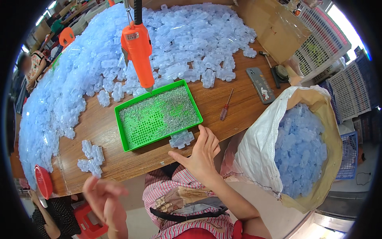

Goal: The person picks up a plastic part and a screw, inserts the screw into the part, and drives it in with a power screwdriver. They repeat this process for several parts, occasionally reaching into a large bag to retrieve more and placing the finished pieces on the table.

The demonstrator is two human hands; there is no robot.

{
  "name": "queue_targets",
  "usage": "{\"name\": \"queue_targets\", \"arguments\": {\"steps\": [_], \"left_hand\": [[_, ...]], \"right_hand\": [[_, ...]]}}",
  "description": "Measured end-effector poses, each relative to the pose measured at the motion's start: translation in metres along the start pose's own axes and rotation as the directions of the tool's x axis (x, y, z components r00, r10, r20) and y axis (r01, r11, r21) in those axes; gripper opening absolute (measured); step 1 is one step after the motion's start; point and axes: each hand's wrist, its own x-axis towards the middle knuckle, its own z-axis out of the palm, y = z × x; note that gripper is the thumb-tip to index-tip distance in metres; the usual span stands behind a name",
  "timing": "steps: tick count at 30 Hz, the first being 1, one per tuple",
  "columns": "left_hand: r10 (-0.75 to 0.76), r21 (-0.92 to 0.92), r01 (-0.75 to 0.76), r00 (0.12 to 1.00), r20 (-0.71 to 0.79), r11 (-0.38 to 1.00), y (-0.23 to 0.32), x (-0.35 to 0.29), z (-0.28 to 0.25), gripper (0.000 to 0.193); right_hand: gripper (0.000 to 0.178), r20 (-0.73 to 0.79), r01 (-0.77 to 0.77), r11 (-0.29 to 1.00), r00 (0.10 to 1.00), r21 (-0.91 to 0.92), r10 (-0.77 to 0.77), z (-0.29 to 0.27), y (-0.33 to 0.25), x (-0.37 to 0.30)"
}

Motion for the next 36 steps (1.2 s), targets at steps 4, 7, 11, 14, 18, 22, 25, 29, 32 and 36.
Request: {"name": "queue_targets", "arguments": {"steps": [4, 7, 11, 14, 18, 22, 25, 29, 32, 36], "left_hand": [[-0.5, -0.049, 0.505, 0.862, 0.086, 0.862, -0.025, 0.008, -0.007, 0.043], [-0.592, 0.0, 0.599, 0.792, 0.15, 0.801, -0.049, 0.009, -0.005, 0.036], [-0.513, 0.252, 0.468, 0.844, 0.158, 0.847, -0.076, 0.018, 0.016, 0.03], [-0.306, 0.488, 0.176, 0.931, 0.199, 0.855, -0.095, 0.033, 0.044, 0.03], [-0.272, 0.708, 0.01, 0.927, 0.259, 0.706, -0.091, 0.041, 0.061, 0.032], [-0.348, 0.626, 0.106, 0.896, 0.277, 0.772, -0.102, 0.035, 0.063, 0.036], [-0.555, 0.39, 0.427, 0.767, 0.321, 0.816, -0.088, 0.041, 0.056, 0.033], [-0.677, 0.124, 0.683, 0.651, 0.343, 0.719, -0.085, 0.031, 0.02, 0.024], [-0.727, -0.021, 0.79, 0.573, 0.379, 0.612, -0.077, 0.017, 0.006, 0.03], [-0.76, -0.071, 0.823, 0.549, 0.348, 0.563, -0.075, -0.01, 0.001, 0.025]], "right_hand": [[0.091, -0.085, -0.014, 1.0, 0.996, 0.026, 0.016, 0.013, -0.003, 0.004], [0.078, -0.05, -0.01, 1.0, 0.999, 0.006, 0.01, 0.013, -0.006, 0.004], [0.067, -0.136, 0.128, 0.991, 0.982, -0.043, -0.132, 0.007, 0.0, 0.002], [0.065, -0.138, 0.206, 0.978, 0.969, -0.024, -0.207, 0.007, 0.016, 0.003], [0.066, 0.013, 0.208, 0.978, 0.978, 0.022, -0.209, 0.004, 0.012, 0.006], [0.063, -0.026, 0.395, 0.897, 0.917, 0.199, -0.398, -0.006, 0.019, 0.002], [0.063, 0.036, 0.506, 0.814, 0.843, 0.285, -0.537, -0.022, 0.005, 0.004], [0.072, 0.116, 0.523, 0.741, 0.779, 0.421, -0.616, -0.04, -0.02, 0.028], [0.072, -0.2, 0.601, 0.72, 0.797, 0.346, -0.57, -0.057, -0.045, 0.081], [0.111, -0.341, 0.453, 0.6, 0.891, 0.659, -0.299, -0.047, -0.073, 0.166]]}}
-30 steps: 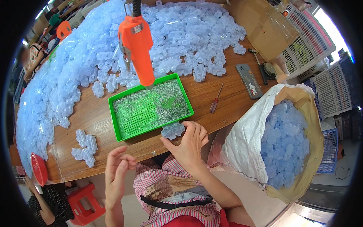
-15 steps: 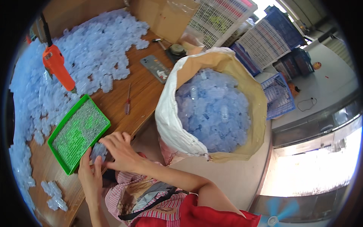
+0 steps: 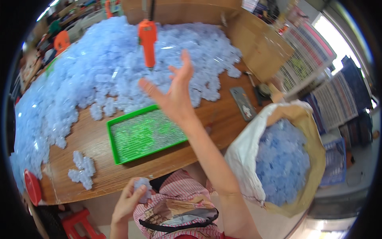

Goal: The person picks up a plastic part and a screw, inserts the screw into the part, and drives it in with a power screwdriver. They repeat this process for several parts, occasionally reaching into a large bag to retrieve more and placing the finished pieces on the table.

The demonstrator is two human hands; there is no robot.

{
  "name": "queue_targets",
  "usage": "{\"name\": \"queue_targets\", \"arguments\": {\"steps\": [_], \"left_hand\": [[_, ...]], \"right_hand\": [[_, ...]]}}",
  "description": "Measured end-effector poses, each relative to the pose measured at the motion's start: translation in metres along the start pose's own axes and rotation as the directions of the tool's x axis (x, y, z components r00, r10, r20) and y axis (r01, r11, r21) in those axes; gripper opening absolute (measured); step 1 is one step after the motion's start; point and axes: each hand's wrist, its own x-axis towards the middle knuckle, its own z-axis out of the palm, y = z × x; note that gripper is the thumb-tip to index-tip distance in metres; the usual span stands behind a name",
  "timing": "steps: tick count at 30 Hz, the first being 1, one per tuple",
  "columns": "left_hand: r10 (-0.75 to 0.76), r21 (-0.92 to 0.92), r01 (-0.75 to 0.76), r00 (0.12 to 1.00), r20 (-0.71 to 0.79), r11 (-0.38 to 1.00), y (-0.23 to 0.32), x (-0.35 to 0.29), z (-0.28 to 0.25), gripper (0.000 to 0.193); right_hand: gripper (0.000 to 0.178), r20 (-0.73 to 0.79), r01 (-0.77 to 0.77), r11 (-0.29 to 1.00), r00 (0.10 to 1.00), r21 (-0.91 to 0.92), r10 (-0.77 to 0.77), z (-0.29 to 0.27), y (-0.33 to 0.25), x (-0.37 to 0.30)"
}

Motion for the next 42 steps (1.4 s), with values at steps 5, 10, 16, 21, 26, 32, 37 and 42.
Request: {"name": "queue_targets", "arguments": {"steps": [5, 10, 16, 21, 26, 32, 37, 42], "left_hand": [[-0.13, -0.177, 0.129, 0.991, 0.003, 0.976, -0.034, -0.011, 0.005, 0.029], [-0.047, -0.204, 0.066, 0.994, 0.096, 0.977, -0.048, -0.001, 0.007, 0.026], [0.004, -0.353, 0.031, 0.995, 0.1, 0.935, -0.057, 0.012, 0.009, 0.032], [0.1, -0.35, -0.074, 0.993, 0.056, 0.934, -0.062, 0.02, 0.012, 0.034], [0.088, -0.339, -0.084, 0.996, -0.004, 0.937, -0.068, 0.026, 0.017, 0.031], [0.057, -0.357, -0.071, 0.997, -0.051, 0.931, -0.067, 0.027, 0.021, 0.034], [0.084, -0.331, -0.11, 0.992, -0.092, 0.937, -0.067, 0.026, 0.025, 0.021], [0.096, -0.306, -0.127, 0.989, -0.115, 0.944, -0.067, 0.025, 0.027, 0.019]], "right_hand": [[0.118, 0.106, -0.06, 0.982, 0.993, 0.177, 0.041, 0.03, 0.035, 0.07], [0.048, 0.317, 0.013, 0.998, 0.948, 0.054, -0.03, 0.042, 0.037, 0.086], [0.05, 0.44, -0.142, 0.93, 0.898, 0.34, -0.024, 0.051, 0.022, 0.034], [0.044, 0.583, -0.262, 0.941, 0.807, 0.215, 0.091, 0.053, -0.002, 0.007], [0.035, 0.583, -0.278, 0.871, 0.812, 0.405, -0.012, 0.04, -0.01, -0.032], [0.045, 0.585, -0.389, 0.776, 0.811, 0.497, 0.033, 0.024, -0.028, -0.103], [0.06, 0.492, -0.372, 0.837, 0.858, 0.401, 0.146, 0.022, -0.045, -0.141], [0.056, 0.535, -0.377, 0.845, 0.835, 0.38, 0.132, 0.024, -0.035, -0.147]]}}
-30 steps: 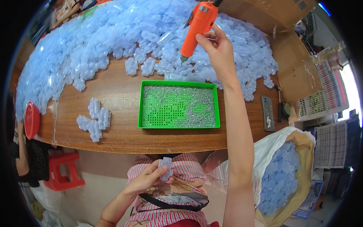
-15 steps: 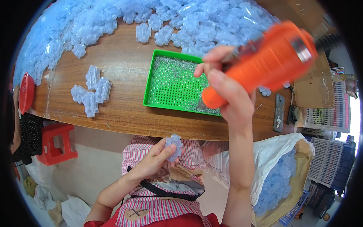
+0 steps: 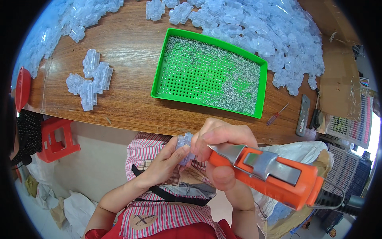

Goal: The person picks up a plastic part and a screw, inserts the screw into the part, and drives it in with a power screwdriver. They repeat this process for several parts, occasionally reaching into a large bag to retrieve more and placing the finished pieces on the table.

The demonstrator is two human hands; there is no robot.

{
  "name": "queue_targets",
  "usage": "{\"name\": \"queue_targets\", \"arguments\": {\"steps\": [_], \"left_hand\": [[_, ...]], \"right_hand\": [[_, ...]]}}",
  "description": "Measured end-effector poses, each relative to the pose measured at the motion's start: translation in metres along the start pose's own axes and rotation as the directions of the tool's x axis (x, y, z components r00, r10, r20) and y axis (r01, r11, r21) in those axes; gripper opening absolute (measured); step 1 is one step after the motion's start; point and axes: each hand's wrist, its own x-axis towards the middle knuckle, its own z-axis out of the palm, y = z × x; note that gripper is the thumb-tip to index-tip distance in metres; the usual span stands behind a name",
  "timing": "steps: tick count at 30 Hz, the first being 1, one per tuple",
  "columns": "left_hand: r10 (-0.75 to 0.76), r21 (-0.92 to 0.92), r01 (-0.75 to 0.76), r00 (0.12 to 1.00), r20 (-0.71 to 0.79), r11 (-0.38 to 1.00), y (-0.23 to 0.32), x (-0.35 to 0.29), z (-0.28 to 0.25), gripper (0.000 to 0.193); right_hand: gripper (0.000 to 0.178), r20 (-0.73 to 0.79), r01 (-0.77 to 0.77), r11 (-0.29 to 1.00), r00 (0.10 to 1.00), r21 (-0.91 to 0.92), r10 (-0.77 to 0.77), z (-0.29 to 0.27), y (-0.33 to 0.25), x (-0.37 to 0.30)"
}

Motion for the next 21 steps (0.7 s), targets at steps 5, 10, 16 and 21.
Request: {"name": "queue_targets", "arguments": {"steps": [5, 10, 16, 21], "left_hand": [[0.022, 0.041, -0.021, 1.0, -0.022, 0.999, -0.006, 0.0, -0.003, 0.018], [0.039, 0.111, -0.034, 0.998, -0.046, 0.993, -0.005, -0.001, -0.002, 0.027], [0.137, 0.203, -0.119, 0.988, -0.078, 0.972, -0.006, 0.0, -0.001, 0.029], [0.178, 0.228, -0.157, 0.981, -0.072, 0.961, -0.011, 0.001, 0.001, 0.029]], "right_hand": [[0.051, 0.036, 0.035, 0.999, 0.999, -0.04, -0.033, 0.003, 0.013, -0.004], [0.054, 0.038, 0.03, 0.994, 0.999, -0.108, -0.026, 0.009, 0.01, -0.003], [0.058, 0.138, 0.08, 0.994, 0.988, -0.075, -0.069, 0.007, 0.014, -0.001], [0.061, 0.002, -0.095, 0.986, 0.995, -0.14, 0.097, 0.011, 0.009, -0.004]]}}
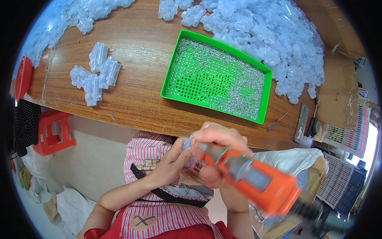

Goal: The person picks up a plastic part and a screw, inserts the screw into the part, and drives it in with a power screwdriver. They repeat this process for several parts, occasionally reaching into a large bag to retrieve more and placing the finished pieces on the table.

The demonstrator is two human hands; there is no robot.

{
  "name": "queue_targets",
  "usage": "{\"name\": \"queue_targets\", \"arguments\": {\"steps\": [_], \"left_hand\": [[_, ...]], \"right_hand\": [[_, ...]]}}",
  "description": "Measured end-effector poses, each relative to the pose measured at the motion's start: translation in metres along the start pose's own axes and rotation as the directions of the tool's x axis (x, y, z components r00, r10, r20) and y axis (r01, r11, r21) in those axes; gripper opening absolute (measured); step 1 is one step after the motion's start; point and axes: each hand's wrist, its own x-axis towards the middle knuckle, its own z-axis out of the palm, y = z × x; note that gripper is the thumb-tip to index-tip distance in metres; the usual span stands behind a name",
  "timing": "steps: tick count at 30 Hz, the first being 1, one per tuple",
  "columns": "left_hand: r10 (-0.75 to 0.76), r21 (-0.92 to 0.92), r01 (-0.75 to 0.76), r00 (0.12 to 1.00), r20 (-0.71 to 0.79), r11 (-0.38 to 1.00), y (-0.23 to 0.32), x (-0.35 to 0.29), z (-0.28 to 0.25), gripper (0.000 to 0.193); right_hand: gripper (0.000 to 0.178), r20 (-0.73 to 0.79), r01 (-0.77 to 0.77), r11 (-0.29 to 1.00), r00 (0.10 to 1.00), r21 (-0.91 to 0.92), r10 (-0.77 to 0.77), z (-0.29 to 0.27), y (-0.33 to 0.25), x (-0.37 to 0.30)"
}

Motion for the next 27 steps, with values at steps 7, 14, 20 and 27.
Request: {"name": "queue_targets", "arguments": {"steps": [7, 14, 20, 27], "left_hand": [[-0.113, -0.142, 0.117, 0.993, 0.041, 0.983, 0.007, -0.005, -0.006, 0.034], [-0.231, -0.517, 0.22, 0.972, 0.044, 0.827, 0.018, -0.007, -0.001, 0.028], [-0.168, -0.487, 0.131, 0.985, -0.032, 0.864, 0.018, 0.005, 0.004, 0.022], [-0.153, -0.464, 0.099, 0.985, -0.078, 0.88, 0.013, 0.002, 0.004, 0.02]], "right_hand": [[0.063, -0.099, 0.283, 0.931, 0.959, 0.232, -0.267, -0.025, -0.031, 0.016], [0.059, -0.07, 0.242, 0.963, 0.97, 0.12, -0.235, -0.02, -0.023, 0.003], [0.06, -0.024, 0.211, 0.965, 0.978, 0.157, -0.21, -0.014, -0.012, 0.004], [0.061, -0.003, 0.162, 0.982, 0.987, 0.095, -0.163, -0.009, -0.003, 0.003]]}}
